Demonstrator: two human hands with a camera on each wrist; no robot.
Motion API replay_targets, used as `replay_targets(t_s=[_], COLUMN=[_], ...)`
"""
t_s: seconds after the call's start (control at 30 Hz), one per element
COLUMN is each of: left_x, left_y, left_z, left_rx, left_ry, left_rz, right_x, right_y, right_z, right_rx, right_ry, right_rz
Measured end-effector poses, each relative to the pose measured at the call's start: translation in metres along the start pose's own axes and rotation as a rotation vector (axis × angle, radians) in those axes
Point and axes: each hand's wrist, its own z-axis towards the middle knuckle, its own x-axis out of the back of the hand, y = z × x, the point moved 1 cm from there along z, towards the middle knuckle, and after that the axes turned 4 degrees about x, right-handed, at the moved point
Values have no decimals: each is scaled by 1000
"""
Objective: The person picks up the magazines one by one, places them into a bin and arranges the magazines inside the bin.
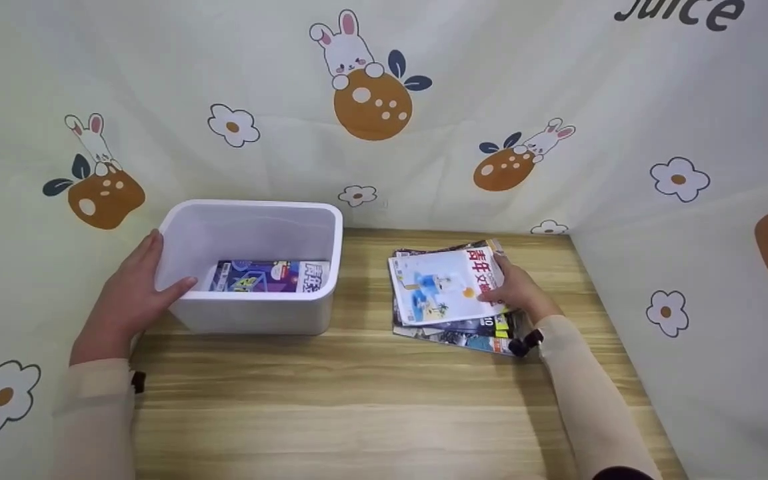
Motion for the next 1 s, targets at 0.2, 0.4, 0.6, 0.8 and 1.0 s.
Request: replay_targets(t_s=[0.2, 0.4, 0.6, 0.8, 1.0], left_x=[0, -1, -2, -3, -2], left_y=[1, 1, 0, -2, -2], left_z=[1, 0, 0, 1, 1], left_rx=[6, 3, -2, -13, -3], left_ry=[-3, -5, -4, 2, 3], left_rz=[4, 7, -13, -15, -15], right_x=[2, 2, 2, 6, 6], right_y=[-4, -11, -17, -9, 7], right_z=[1, -3, -8, -7, -4], right_rx=[-32, -21, -52, -18, 25], right_ry=[24, 75, 125, 90, 15], right_rz=[-23, -60, -150, -93, 9])
